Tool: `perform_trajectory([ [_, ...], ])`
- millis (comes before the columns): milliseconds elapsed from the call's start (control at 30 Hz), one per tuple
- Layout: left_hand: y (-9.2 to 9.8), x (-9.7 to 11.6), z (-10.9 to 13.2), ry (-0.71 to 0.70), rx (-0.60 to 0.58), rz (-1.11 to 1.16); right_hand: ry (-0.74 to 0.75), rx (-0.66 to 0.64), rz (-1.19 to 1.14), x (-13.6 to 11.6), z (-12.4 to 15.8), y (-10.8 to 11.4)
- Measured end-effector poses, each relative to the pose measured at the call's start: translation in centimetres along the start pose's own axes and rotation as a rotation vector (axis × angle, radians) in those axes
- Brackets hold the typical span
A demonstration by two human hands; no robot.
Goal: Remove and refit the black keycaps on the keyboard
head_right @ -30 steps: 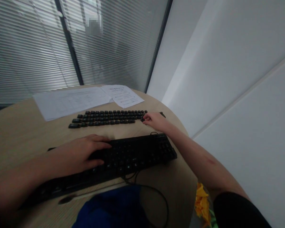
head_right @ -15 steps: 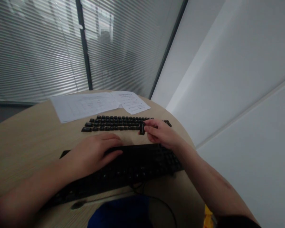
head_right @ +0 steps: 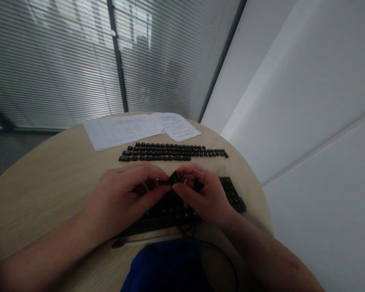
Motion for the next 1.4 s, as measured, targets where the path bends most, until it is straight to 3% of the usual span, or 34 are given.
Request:
perform_trajectory([
  [400, 0.2, 0.8, 0.4, -0.123, 0.044, -0.037, 0.241, 0.024, 0.031, -0.8, 1.3, 0.3],
  [633, 0.3, 2.1, 0.7, -0.219, 0.057, -0.080, 0.277, -0.016, -0.043, -1.1, 1.8, -0.3],
  [1033, 0.2, 2.1, 0.8, -0.255, 0.067, -0.125, 0.112, -0.059, -0.288, 0.3, 1.5, -0.8],
  [1400, 0.2, 1.4, 0.9, -0.241, 0.068, -0.090, 0.049, -0.032, -0.228, 0.9, 1.5, -0.5],
])
Point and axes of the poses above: each hand's wrist, its own z-axis away from the middle knuckle, its own y-axis out of the back of the hand, x = y × z, the point moved 8 cm from there along -z, towards the middle knuckle, and after that the axes turned 5 degrees about z, right-handed, at the moved point
